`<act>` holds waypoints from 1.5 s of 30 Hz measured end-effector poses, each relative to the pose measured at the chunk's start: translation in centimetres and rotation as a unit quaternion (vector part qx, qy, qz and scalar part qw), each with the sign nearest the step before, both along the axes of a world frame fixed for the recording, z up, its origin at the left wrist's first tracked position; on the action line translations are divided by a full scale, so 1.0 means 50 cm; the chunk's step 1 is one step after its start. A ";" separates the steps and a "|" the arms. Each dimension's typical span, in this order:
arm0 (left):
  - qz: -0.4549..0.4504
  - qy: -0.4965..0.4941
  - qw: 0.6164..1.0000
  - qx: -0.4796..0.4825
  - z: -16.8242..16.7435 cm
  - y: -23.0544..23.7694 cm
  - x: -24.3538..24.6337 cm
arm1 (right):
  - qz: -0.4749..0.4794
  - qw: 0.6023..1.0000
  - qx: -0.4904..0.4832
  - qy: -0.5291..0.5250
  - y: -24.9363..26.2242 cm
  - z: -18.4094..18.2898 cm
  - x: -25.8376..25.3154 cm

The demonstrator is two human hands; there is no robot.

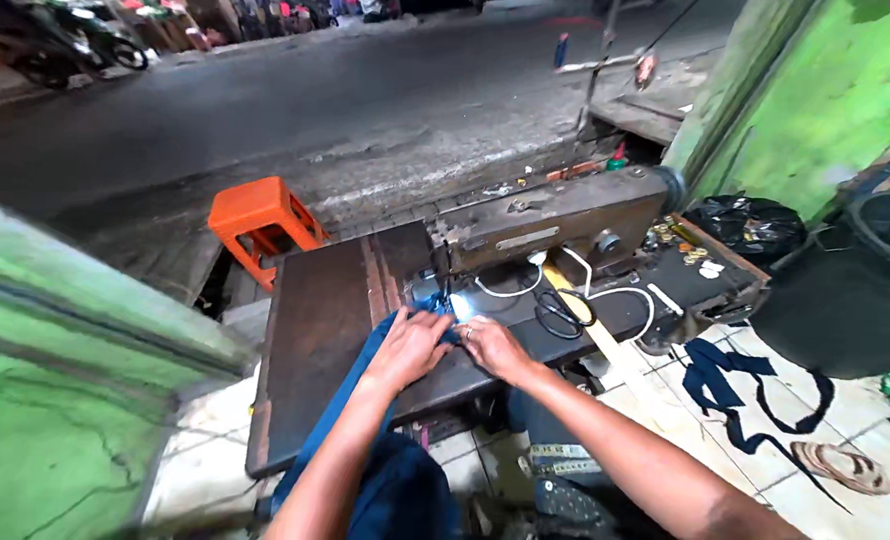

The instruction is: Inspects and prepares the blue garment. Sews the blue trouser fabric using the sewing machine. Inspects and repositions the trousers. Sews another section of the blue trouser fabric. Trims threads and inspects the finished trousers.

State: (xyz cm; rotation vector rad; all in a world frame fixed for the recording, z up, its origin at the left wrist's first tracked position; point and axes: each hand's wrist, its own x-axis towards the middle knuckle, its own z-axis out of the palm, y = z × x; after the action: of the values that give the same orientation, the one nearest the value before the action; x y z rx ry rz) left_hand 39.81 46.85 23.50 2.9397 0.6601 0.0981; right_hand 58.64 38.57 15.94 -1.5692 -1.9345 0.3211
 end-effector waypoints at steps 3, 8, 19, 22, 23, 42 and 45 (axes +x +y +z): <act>-0.012 -0.006 0.997 0.076 -0.007 0.021 0.000 | -0.001 0.999 -0.050 -0.017 0.014 0.016 0.011; -0.055 0.027 0.987 0.150 0.006 0.054 0.003 | 0.030 0.991 -0.127 -0.040 0.038 0.042 0.026; -0.054 0.106 0.990 -0.070 0.025 -0.001 0.051 | 0.046 0.999 0.016 0.014 0.003 -0.010 0.021; -0.062 0.082 0.995 0.020 0.013 0.012 0.048 | 0.036 0.999 0.006 0.016 -0.002 -0.011 0.023; -0.059 0.079 0.994 0.050 0.014 0.013 0.047 | 0.034 0.999 0.000 0.017 -0.001 -0.011 0.023; -0.026 0.054 0.998 0.013 -0.040 -0.007 0.009 | -0.011 0.996 0.089 0.002 -0.039 -0.057 0.002; -0.019 0.034 0.999 0.018 -0.074 -0.020 -0.012 | -0.013 0.994 0.109 -0.013 -0.042 -0.063 0.002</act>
State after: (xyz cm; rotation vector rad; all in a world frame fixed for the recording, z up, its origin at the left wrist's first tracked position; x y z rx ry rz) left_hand 39.22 45.85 19.82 3.0001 0.6185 0.0072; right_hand 58.77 36.48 12.80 -1.4594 -1.8970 0.0762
